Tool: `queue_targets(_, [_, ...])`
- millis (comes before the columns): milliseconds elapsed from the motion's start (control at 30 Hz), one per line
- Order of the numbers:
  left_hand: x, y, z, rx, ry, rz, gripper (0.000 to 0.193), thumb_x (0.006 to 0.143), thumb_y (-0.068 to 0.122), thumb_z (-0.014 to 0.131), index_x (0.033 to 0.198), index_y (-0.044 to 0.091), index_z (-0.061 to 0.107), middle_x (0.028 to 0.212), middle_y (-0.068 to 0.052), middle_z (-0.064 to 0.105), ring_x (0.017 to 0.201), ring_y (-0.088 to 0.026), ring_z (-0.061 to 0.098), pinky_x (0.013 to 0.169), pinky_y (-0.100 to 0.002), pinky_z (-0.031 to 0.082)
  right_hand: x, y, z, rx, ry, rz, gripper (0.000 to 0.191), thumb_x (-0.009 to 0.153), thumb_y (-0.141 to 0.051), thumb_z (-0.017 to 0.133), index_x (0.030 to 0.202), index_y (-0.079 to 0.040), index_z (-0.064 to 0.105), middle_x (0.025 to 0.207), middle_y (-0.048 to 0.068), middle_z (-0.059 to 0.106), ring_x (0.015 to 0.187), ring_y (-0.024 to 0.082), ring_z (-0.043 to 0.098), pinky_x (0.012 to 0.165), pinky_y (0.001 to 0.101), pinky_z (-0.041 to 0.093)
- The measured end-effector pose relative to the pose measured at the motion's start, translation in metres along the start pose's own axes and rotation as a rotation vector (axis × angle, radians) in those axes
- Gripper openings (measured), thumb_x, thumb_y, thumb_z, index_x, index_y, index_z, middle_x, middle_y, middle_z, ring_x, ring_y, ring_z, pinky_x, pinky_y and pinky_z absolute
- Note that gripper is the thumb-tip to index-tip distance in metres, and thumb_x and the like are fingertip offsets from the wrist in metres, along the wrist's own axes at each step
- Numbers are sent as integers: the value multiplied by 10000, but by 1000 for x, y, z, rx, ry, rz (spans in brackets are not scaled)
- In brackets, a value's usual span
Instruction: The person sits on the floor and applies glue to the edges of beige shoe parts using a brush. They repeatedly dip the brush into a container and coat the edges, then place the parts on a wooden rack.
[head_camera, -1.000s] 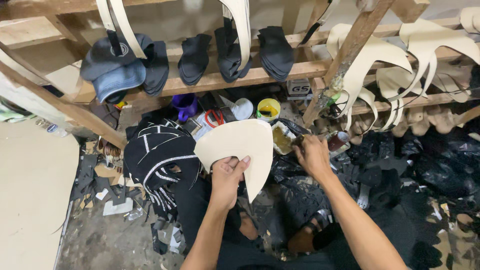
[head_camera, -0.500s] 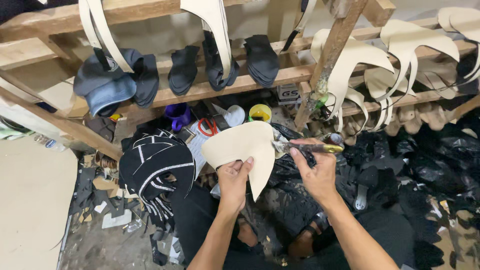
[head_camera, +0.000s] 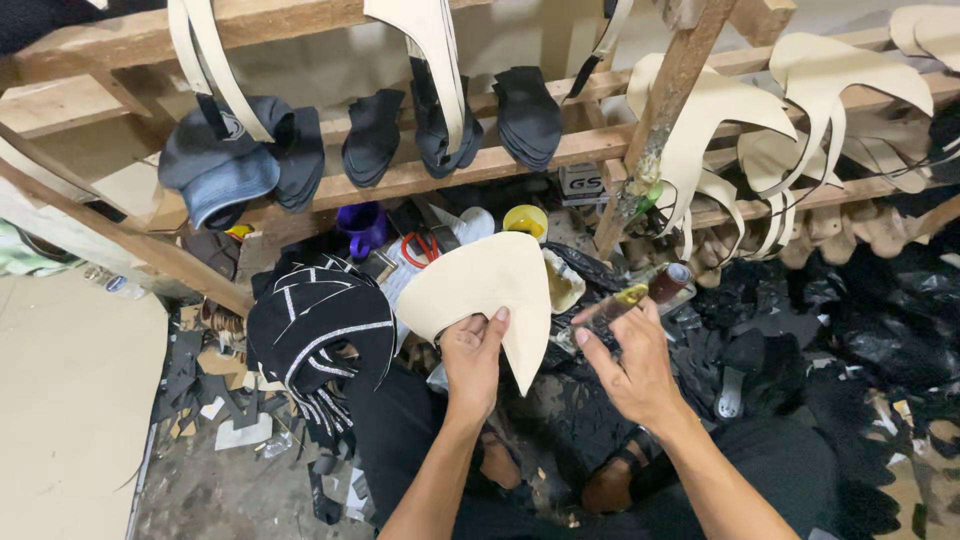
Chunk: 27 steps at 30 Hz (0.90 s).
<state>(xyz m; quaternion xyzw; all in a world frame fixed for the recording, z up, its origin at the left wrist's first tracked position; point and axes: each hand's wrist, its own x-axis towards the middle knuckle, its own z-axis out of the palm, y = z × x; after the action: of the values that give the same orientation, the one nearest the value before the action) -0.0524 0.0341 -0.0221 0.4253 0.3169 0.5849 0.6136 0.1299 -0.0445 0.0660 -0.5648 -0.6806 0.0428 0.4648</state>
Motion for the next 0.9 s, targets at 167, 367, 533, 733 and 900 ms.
queue_targets(167, [-3, 21, 12, -10, -134, -189, 469, 899, -4, 678, 1305, -42, 445, 1075, -186, 734, 815, -209, 741, 591, -322, 610, -3, 5, -1, 88, 238, 43, 107, 942, -81, 686, 1043, -51, 705, 1020, 89, 719, 989, 279, 683, 974, 375, 501])
queue_targets(367, [-3, 31, 32, -117, -91, -85, 506, 920, -28, 658, 1361, -56, 411, 1087, -220, 720, 793, -213, 743, 575, -330, 641, -15, -1, 13, 8, 245, -110, 180, 881, -46, 734, 1059, -30, 709, 1009, 87, 728, 961, 255, 701, 1059, 473, 465])
queue_targets(533, [-4, 34, 29, -83, -80, -88, 491, 926, -16, 658, 1354, -50, 421, 1079, -216, 721, 774, -217, 736, 553, -327, 628, -15, 5, 10, -8, 273, -103, 165, 903, -53, 708, 1068, -47, 697, 989, 75, 715, 956, 261, 667, 1072, 470, 458])
queue_targets(733, [-4, 30, 37, -75, -58, -38, 443, 934, -9, 666, 1319, -55, 452, 1071, -213, 725, 772, -208, 730, 543, -320, 619, -14, 1, 6, -6, 178, -130, 188, 878, -49, 698, 1066, -58, 694, 983, 74, 698, 966, 261, 665, 1067, 479, 437])
queue_targets(900, [-1, 29, 31, -56, -14, -51, 411, 930, 2, 667, 1285, -62, 468, 1067, -201, 735, 763, -208, 737, 538, -320, 622, -23, -7, 6, -13, 109, -163, 210, 831, -36, 721, 1036, -63, 683, 945, 62, 683, 934, 246, 661, 1061, 482, 413])
